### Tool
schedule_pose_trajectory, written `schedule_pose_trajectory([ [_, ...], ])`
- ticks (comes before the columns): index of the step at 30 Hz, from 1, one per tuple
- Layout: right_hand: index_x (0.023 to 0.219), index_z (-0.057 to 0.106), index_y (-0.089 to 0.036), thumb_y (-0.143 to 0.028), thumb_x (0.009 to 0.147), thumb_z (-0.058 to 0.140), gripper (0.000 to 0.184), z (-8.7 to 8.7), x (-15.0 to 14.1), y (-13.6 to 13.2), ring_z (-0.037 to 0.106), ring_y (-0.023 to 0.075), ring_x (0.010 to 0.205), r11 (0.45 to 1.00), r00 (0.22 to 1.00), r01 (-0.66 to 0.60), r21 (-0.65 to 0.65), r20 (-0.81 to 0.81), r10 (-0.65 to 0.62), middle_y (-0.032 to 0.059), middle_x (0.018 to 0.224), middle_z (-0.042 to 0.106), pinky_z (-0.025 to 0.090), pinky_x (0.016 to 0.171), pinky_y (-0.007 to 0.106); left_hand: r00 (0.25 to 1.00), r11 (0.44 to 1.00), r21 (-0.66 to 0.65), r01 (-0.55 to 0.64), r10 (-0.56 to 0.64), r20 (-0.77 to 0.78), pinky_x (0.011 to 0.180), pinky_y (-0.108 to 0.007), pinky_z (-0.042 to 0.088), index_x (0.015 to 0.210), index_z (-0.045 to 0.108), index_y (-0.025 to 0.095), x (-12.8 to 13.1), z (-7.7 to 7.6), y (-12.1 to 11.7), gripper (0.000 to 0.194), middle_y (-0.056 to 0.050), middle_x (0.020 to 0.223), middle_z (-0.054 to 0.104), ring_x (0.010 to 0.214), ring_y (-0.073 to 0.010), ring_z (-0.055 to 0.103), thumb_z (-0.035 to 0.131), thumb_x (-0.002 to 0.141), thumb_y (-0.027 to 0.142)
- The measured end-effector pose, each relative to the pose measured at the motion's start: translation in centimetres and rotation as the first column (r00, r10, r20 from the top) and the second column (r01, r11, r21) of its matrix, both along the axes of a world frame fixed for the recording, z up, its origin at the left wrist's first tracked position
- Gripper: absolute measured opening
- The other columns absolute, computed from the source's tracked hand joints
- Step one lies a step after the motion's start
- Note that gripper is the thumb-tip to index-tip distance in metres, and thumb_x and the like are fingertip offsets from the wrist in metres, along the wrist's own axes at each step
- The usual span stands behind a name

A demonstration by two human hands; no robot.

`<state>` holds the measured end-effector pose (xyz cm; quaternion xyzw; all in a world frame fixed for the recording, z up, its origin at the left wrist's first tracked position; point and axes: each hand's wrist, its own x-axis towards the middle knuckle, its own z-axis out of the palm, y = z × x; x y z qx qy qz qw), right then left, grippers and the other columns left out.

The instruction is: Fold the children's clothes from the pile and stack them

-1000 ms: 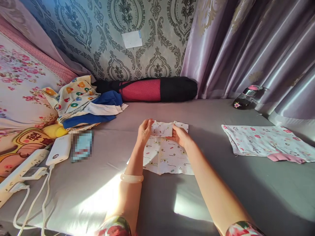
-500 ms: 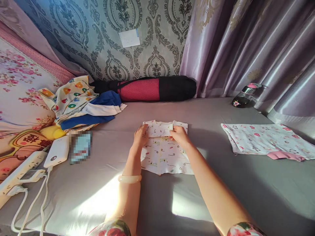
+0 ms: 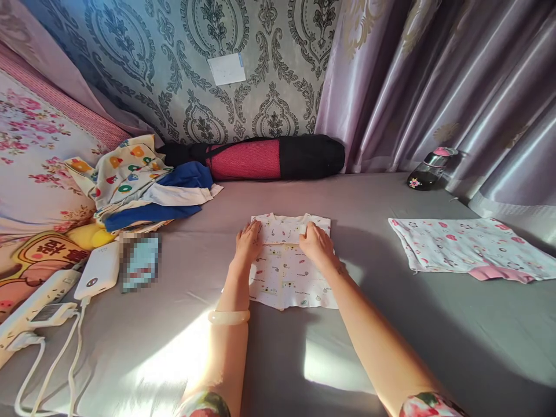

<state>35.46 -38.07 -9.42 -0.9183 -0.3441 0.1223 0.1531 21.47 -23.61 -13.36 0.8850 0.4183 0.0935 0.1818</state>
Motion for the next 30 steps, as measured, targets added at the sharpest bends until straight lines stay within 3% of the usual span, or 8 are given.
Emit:
schedule_pose_trajectory([
  [5, 0.120, 0.057, -0.015, -0.021, 0.095, 0.039, 0.032, -0.4, -0.1, -0.1, 0.062, 0.0278, 0.105, 0.999, 0.993, -0.034, 0.042, 0.111, 0.029, 0.0171, 0.118, 0.063, 0.045, 0.084, 0.036, 0.995, 0.997, 0.067, -0.024, 0.018, 0.096, 0.117, -0.056, 0.022, 0.139, 0.048, 0.022, 0.8, 1.0, -0.8, 0.049, -0.010, 0.152, 0.044, 0.146, -0.0276, 0.030, 0.031, 0.094, 0.015],
  [8, 0.124, 0.059, -0.015, -0.022, 0.098, 0.033, 0.038, -0.8, -0.4, 0.0, 0.055, 0.0291, 0.116, 0.983, 0.964, -0.152, 0.106, 0.233, 0.124, 0.0187, 0.129, 0.058, 0.040, 0.096, 0.040, 0.990, 0.993, 0.113, 0.038, -0.053, 0.129, 0.118, -0.055, 0.020, 0.139, 0.047, 0.022, 2.0, 1.8, -2.1, 0.045, -0.010, 0.151, 0.045, 0.146, -0.0263, 0.030, 0.029, 0.097, 0.021],
  [11, 0.135, 0.055, -0.016, -0.025, 0.100, 0.028, 0.045, -1.8, -0.9, 0.2, 0.037, 0.0309, 0.137, 0.947, 0.920, -0.297, 0.120, 0.302, 0.250, 0.0152, 0.149, 0.045, 0.025, 0.111, 0.049, 0.983, 0.982, 0.107, 0.159, -0.167, 0.075, 0.120, -0.052, 0.018, 0.141, 0.045, 0.019, 3.1, 1.9, -3.5, 0.046, -0.010, 0.154, 0.041, 0.147, -0.0250, 0.028, 0.029, 0.098, 0.023],
  [15, 0.147, 0.045, -0.019, -0.029, 0.101, 0.024, 0.052, -3.2, -1.3, 0.4, 0.017, 0.0317, 0.148, 0.942, 0.914, -0.329, 0.065, 0.274, 0.300, 0.0097, 0.159, 0.031, 0.008, 0.117, 0.058, 0.971, 0.970, 0.046, 0.237, -0.235, -0.035, 0.120, -0.054, 0.015, 0.145, 0.041, 0.017, 3.7, 1.0, -4.4, 0.049, -0.012, 0.157, 0.035, 0.149, -0.0282, 0.021, 0.029, 0.100, 0.029],
  [20, 0.152, 0.036, -0.025, -0.033, 0.100, 0.024, 0.054, -3.6, -1.3, 0.4, 0.020, 0.0338, 0.147, 0.955, 0.935, -0.297, 0.013, 0.208, 0.288, 0.0056, 0.162, 0.026, 0.011, 0.115, 0.062, 0.974, 0.976, 0.016, 0.216, -0.214, -0.076, 0.120, -0.055, 0.014, 0.151, 0.035, 0.018, 3.7, -0.1, -4.4, 0.053, -0.010, 0.160, 0.029, 0.150, -0.0298, 0.020, 0.024, 0.101, 0.035],
  [24, 0.152, 0.036, -0.026, -0.034, 0.100, 0.024, 0.054, -3.4, -1.4, 0.3, 0.021, 0.0333, 0.147, 0.957, 0.933, -0.289, 0.004, 0.224, 0.281, 0.0049, 0.161, 0.028, 0.012, 0.115, 0.063, 0.980, 0.979, 0.078, 0.190, -0.184, -0.070, 0.119, -0.057, 0.014, 0.151, 0.037, 0.021, 3.9, -0.5, -4.4, 0.054, -0.009, 0.160, 0.031, 0.149, -0.0309, 0.022, 0.023, 0.101, 0.037],
  [30, 0.153, 0.031, -0.012, -0.032, 0.099, 0.022, 0.059, -3.8, -1.7, 0.7, 0.021, 0.0306, 0.147, 0.967, 0.940, -0.255, -0.011, 0.233, 0.250, 0.0113, 0.162, 0.024, 0.013, 0.117, 0.060, 0.978, 0.969, 0.152, 0.194, -0.181, -0.100, 0.117, -0.059, 0.016, 0.150, 0.038, 0.018, 4.0, -0.8, -4.8, 0.055, -0.015, 0.160, 0.029, 0.148, -0.0347, 0.023, 0.021, 0.101, 0.037],
])
